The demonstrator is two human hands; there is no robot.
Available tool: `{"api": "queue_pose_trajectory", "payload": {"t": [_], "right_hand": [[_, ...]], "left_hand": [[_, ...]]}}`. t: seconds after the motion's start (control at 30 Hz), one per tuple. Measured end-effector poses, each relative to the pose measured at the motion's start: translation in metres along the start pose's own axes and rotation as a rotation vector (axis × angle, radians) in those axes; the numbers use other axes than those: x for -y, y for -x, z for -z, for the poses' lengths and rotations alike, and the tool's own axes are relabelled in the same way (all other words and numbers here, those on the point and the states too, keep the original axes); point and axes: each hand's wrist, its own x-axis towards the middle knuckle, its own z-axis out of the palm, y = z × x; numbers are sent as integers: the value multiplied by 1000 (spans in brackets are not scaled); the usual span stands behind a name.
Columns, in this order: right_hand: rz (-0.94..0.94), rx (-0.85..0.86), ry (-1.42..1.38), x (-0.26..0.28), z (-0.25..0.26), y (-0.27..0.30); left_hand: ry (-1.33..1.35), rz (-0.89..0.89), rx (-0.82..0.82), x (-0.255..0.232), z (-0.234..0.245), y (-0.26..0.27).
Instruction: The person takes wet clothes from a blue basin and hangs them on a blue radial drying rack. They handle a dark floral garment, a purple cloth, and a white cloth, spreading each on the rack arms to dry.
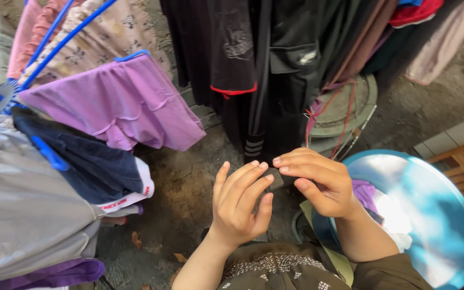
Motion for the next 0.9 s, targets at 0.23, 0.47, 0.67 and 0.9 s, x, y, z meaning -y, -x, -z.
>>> {"api": "queue_pose_trajectory", "payload": {"t": [0.23,0.47,0.67,0.9], "right_hand": [[-73,-30,70,5,24,28],[-81,-154,65,3,47,55],[-179,-181,139,8,63,84],[-376,-240,302,11,82,124]], "left_hand": [[83,-8,39,-13,-29,0],[225,-2,-38,-17,-74,16],[279,13,36,-21,-111,37],[290,6,185,-28,-160,74]]}}
